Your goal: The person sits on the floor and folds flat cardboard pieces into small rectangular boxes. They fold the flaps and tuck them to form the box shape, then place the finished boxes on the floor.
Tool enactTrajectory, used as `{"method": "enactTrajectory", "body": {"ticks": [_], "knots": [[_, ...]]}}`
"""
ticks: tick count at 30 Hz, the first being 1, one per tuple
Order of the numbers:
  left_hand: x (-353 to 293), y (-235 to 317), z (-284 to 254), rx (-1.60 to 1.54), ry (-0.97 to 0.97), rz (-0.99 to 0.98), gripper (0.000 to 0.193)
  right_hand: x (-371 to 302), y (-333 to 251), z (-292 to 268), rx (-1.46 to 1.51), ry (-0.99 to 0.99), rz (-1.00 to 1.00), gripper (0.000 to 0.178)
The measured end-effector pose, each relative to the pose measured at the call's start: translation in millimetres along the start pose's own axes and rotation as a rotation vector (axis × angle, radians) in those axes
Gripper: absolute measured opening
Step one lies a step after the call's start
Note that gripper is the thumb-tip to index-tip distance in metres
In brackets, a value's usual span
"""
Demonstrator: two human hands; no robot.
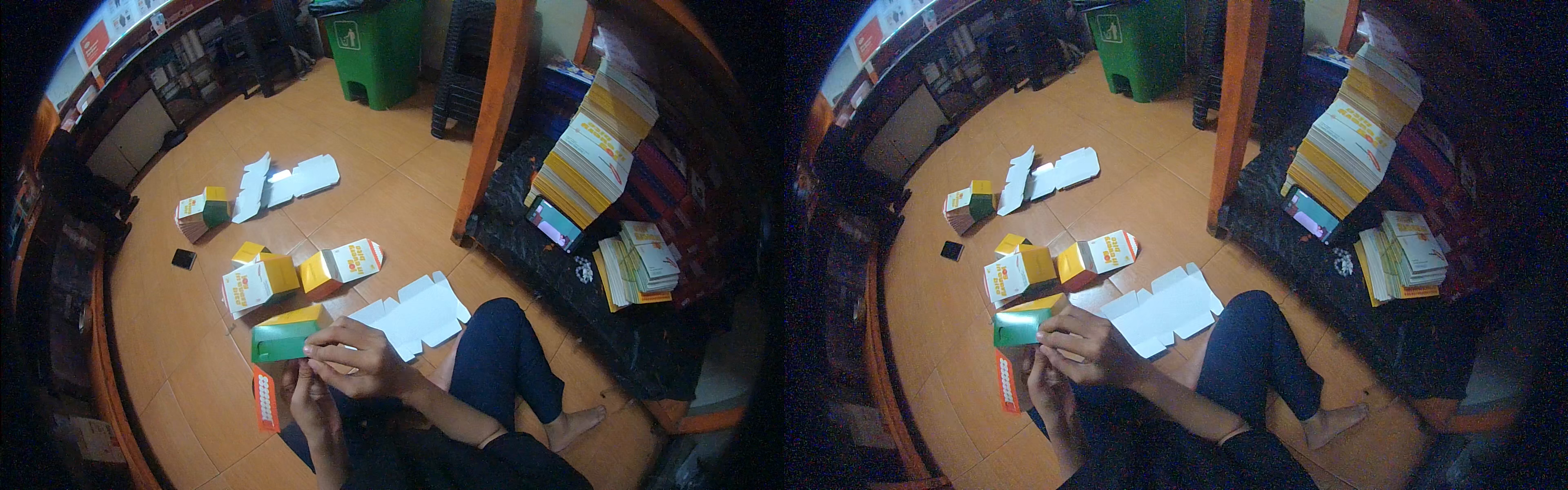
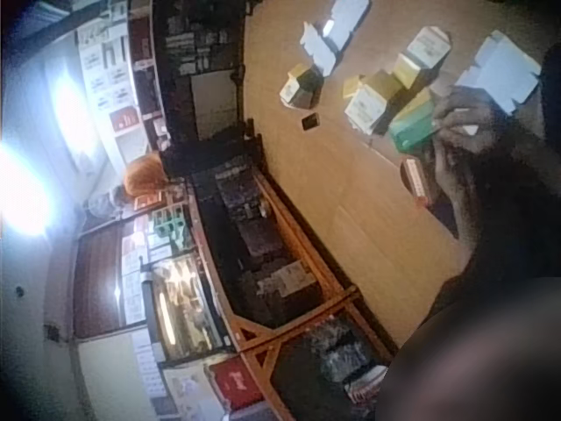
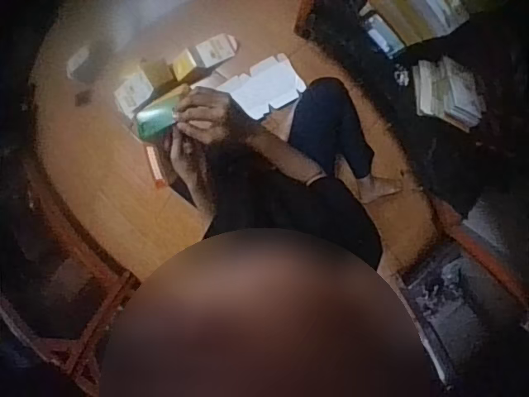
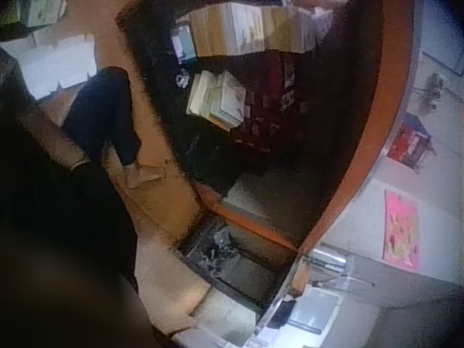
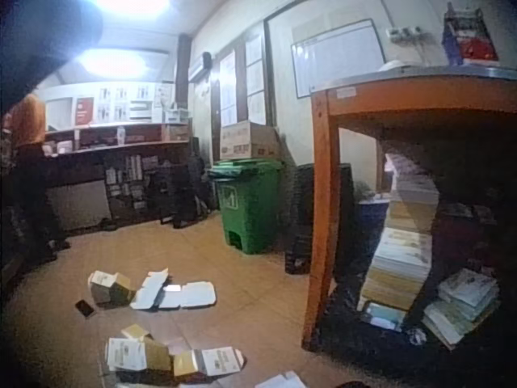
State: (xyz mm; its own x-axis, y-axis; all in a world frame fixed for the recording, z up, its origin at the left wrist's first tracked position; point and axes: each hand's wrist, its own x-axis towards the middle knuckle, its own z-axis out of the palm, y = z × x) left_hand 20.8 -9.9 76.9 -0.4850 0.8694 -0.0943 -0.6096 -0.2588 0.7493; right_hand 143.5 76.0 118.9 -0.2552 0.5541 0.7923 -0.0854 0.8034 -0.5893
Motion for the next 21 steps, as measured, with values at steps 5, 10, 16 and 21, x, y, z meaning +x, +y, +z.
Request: {"method": "enactTrajectory", "body": {"ticks": [5, 10, 16, 21], "knots": [[-2, -1, 4, 0.059, 0.015, 0.014, 0.027, 1, -3, -2, 0.033, -0.008, 0.053, 0.015], [-3, 0, 11, 0.021, -0.061, 0.025, 0.026, 1, -4, 0, 0.093, 0.006, 0.090, 0.012], [0, 3, 20, 0.011, 0.056, -0.001, 0.024, -1, 7, 4, 0.041, -0.009, 0.037, 0.016], [0, 6, 33, -0.069, 0.065, -0.059, 0.026, -13, 12, 5, -0.176, -0.069, -0.079, 0.030]]}}
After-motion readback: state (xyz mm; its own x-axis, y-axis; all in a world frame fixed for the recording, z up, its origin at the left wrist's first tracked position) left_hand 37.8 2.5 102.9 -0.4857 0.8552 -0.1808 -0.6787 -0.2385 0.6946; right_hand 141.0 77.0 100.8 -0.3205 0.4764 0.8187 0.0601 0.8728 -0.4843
